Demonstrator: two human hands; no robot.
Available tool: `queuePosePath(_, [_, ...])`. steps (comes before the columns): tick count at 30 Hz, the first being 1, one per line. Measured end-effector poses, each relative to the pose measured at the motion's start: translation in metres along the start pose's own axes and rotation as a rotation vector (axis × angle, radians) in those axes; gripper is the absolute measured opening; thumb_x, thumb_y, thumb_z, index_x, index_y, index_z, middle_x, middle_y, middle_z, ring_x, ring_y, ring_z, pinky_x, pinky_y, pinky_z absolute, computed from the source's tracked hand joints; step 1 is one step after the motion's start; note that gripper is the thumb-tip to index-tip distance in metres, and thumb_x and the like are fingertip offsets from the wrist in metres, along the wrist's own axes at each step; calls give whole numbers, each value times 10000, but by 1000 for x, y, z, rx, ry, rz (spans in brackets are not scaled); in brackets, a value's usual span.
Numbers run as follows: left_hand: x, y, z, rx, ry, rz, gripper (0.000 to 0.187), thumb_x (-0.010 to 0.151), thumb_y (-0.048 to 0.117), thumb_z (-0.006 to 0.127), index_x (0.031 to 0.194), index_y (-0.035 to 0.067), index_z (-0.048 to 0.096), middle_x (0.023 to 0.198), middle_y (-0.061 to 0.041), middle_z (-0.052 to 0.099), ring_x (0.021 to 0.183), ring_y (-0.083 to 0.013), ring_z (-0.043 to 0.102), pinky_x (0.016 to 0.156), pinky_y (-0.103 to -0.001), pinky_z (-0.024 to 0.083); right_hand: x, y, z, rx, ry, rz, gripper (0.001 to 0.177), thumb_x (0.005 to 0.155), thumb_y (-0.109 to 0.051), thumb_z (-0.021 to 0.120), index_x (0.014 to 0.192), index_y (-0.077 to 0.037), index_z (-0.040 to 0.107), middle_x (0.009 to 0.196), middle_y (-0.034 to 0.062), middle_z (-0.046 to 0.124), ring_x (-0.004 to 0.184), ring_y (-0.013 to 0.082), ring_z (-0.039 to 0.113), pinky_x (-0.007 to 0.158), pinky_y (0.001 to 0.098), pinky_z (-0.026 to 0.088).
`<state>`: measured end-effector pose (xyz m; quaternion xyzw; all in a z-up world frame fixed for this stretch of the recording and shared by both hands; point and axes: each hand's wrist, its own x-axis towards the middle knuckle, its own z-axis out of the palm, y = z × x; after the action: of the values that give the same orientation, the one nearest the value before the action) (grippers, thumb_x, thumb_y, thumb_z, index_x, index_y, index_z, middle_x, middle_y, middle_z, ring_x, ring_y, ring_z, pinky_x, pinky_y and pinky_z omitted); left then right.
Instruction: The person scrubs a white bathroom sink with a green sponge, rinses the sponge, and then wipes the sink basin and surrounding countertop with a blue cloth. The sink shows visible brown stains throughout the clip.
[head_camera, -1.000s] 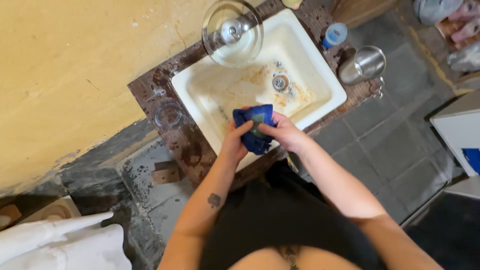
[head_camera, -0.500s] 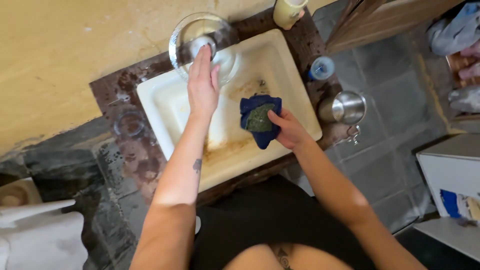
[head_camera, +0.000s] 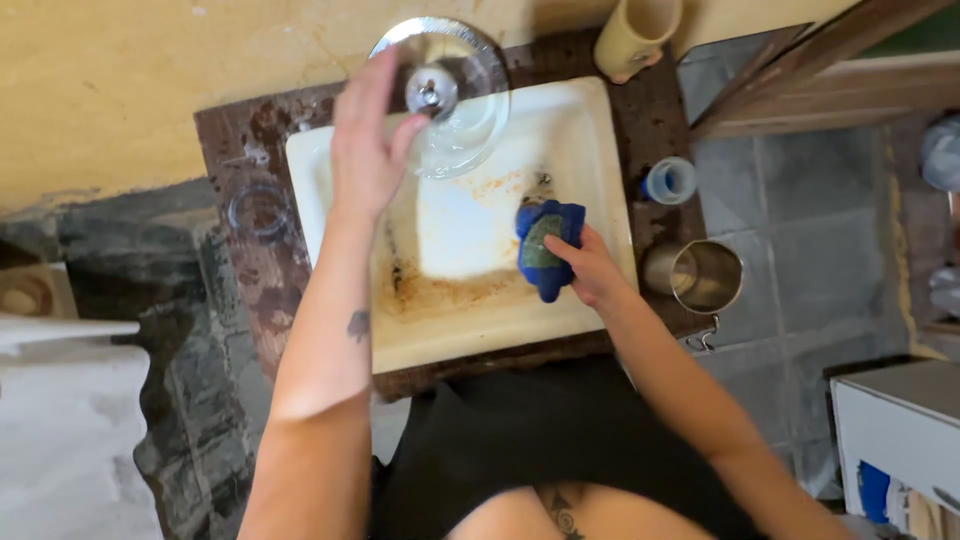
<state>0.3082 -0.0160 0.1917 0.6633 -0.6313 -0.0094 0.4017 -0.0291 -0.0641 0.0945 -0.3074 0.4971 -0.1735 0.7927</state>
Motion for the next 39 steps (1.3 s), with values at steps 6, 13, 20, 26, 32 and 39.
queuePosePath(6, [-187, -20, -24, 256, 158, -309, 444, 1068, 129, 716, 1467, -19, 588, 1356, -247, 624, 1284, -453, 589, 1145, -538, 450, 25, 33, -18, -452, 243, -179, 563, 882, -99, 855, 1340, -57, 531, 1210, 252, 645, 1141, 447, 679, 898, 616, 581])
queuePosePath(13, [-318, 6, 14, 288, -110, -374, 385, 1036, 276, 655, 1396, 138, 672, 1394, -182, 609, 1334, -411, 592, 1119, -491, 505, 68, 47, 49, -1072, 256, -375, 698, 920, -261, 805, 1467, -30, 440, 1282, 228, 608, 1136, 377, 716, 835, 446, 661])
queuePosePath(20, [-329, 9, 25, 271, 28, -325, 446, 933, 234, 752, 1331, 54, 663, 1405, -210, 601, 1357, -419, 585, 1180, -471, 475, 107, 104, 25, -1814, -81, -1158, 622, 1065, -406, 563, 1645, -195, 486, 1634, 189, 468, 1459, 441, 488, 1061, 592, 516])
queuePosePath(26, [-313, 21, 16, 289, -13, -297, 487, 936, 223, 639, 1367, -2, 623, 1372, -269, 606, 1314, -466, 603, 1144, -513, 486, 174, 94, 81, -1902, -242, -1368, 667, 990, -401, 611, 1592, -121, 541, 1629, 273, 464, 1448, 544, 450, 1106, 703, 386])
queuePosePath(32, [-309, 23, 14, 301, -48, -365, 544, 834, 215, 779, 1316, -1, 651, 1400, -271, 594, 1376, -452, 568, 1165, -488, 479, 200, 133, 174, -1895, -587, -1488, 714, 1028, -526, 496, 1680, -261, 371, 1746, 165, 289, 1566, 501, 268, 1189, 678, 268])
queuePosePath(39, [-308, 24, 16, 208, -26, -545, 363, 972, 144, 595, 1313, 27, 637, 1382, -184, 610, 1412, -373, 549, 1180, -445, 469, 161, 56, 66, -1759, -1183, -1478, 561, 1051, -590, 341, 1572, -430, 477, 1719, -30, 419, 1561, 293, 395, 1155, 477, 312])
